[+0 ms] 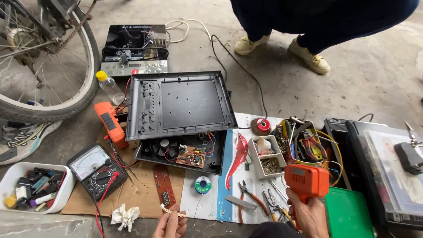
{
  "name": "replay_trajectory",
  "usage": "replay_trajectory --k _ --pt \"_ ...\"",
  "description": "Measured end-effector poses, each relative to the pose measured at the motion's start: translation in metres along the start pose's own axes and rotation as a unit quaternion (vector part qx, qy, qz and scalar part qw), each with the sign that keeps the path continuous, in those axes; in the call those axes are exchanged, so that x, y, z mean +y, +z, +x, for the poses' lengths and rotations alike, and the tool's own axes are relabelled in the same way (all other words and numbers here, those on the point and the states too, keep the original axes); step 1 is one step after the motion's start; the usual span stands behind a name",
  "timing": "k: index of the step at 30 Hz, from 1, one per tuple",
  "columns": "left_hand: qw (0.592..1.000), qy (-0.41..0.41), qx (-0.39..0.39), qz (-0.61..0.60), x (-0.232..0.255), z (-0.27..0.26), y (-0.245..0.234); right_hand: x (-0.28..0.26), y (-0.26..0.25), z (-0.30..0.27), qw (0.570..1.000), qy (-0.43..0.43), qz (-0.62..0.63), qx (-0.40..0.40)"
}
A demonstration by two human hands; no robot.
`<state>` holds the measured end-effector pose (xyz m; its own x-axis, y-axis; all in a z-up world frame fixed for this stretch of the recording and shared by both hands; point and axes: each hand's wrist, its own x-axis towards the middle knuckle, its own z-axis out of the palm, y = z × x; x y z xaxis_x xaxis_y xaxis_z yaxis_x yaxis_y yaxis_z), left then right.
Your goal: Repairing an electronic device by soldering components onto a circuit board and testing connections with a multimeter.
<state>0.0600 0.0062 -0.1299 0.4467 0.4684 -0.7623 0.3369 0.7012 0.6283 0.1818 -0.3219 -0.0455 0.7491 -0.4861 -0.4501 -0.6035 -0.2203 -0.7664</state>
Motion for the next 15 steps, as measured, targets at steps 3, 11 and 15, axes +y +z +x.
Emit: replay_trajectory --k 3,11,15 --pt "1.0 -0.01 0.003 -0.003 0.001 0.001 0.001 0.005 0.006 0.006 1.0 0.009 -0.025 0.011" --pt "0.999 -0.03 0.007 0.032 0.008 -0.004 0.003 0.014 0.012 0.012 0.996 0.043 -0.062 0.036" --pt "0.999 -0.037 -0.01 0.032 0.008 -0.003 0.001 0.012 0.014 0.01 0.999 0.0 -0.027 0.031"
